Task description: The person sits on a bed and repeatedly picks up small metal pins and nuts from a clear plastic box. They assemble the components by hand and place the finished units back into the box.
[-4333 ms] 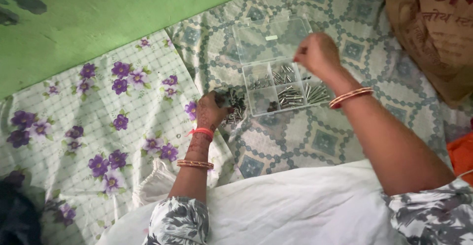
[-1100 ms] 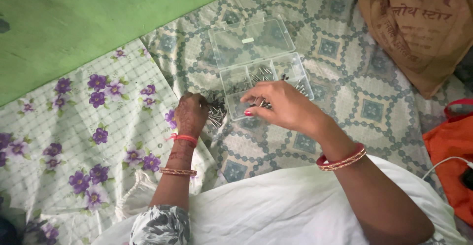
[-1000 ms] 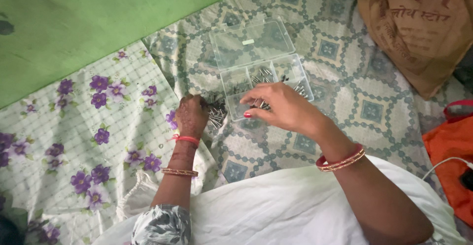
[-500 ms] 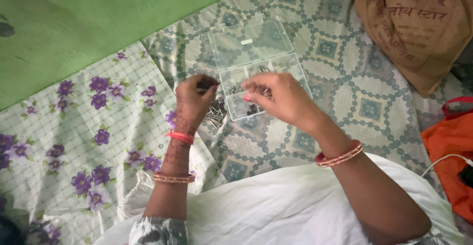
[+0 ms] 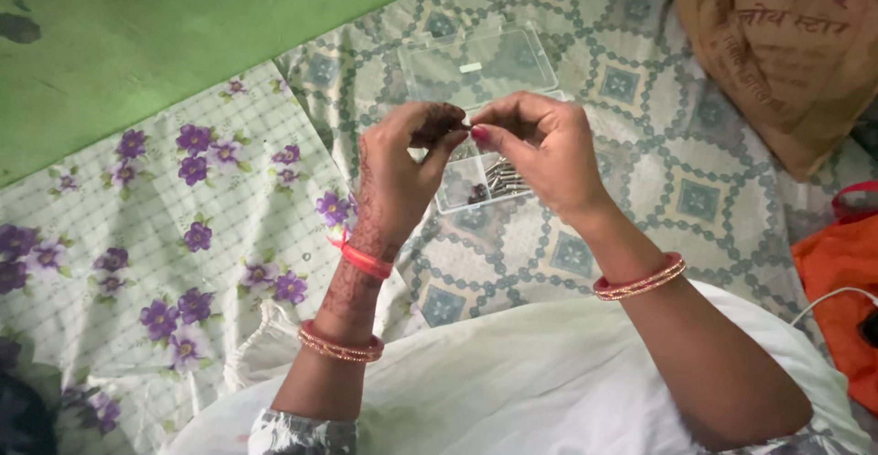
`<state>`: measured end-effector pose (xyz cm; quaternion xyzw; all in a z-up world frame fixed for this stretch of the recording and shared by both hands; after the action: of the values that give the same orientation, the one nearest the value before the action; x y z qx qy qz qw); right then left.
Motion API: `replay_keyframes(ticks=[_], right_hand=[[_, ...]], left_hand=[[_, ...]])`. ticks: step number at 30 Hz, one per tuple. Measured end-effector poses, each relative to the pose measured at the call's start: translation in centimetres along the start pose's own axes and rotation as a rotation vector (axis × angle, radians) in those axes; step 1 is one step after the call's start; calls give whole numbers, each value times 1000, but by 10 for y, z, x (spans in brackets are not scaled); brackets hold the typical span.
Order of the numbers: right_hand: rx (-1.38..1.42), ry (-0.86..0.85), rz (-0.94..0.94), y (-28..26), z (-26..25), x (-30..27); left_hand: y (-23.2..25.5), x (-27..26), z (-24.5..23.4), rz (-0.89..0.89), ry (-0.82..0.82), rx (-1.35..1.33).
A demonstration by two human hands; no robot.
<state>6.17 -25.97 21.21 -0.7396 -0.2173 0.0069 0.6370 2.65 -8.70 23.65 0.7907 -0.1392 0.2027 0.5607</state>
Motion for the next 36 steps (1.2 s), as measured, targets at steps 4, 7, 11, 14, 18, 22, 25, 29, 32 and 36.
replay_keyframes(ticks=[4, 7, 11, 14, 18, 22, 25, 29, 32, 36], right_hand=[[-78, 43, -96, -6, 0, 1], [-38, 45, -59, -8, 1, 1], [102, 0, 67, 1, 4, 2], [17, 17, 59, 5, 4, 1], [12, 39, -42, 1, 2, 2], [-25, 53, -139, -8, 1, -1], [29, 37, -35, -4, 3, 2], [6, 43, 36, -3, 2, 3], [43, 82, -48, -13, -3, 4], [39, 119, -204, -37, -10, 2]], left_hand=[[-10, -2, 3, -106, -41, -106], [-11, -2, 3, -92, -29, -120], [-10, -2, -1, -26, -6, -75], [-10, -2, -1, -13, -4, -67], [-10, -1, 1, -48, -30, -31], [-14, -1, 4, -69, -33, -104], [-12, -2, 2, -22, -15, -101], [-2, -2, 1, 17, 5, -84], [6, 6, 3, -9, -10, -98], [19, 16, -1, -35, -21, -169]])
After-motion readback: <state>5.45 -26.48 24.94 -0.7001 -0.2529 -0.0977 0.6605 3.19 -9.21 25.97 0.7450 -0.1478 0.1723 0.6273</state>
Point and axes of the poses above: each hand's wrist, its own x-axis towards the middle knuckle, its own z-axis out of the palm, y = z × x, the point moved 5 cm from there along x, towards the middle knuckle, and after that the axes turned 6 degrees about -x, right-handed, at the moved point
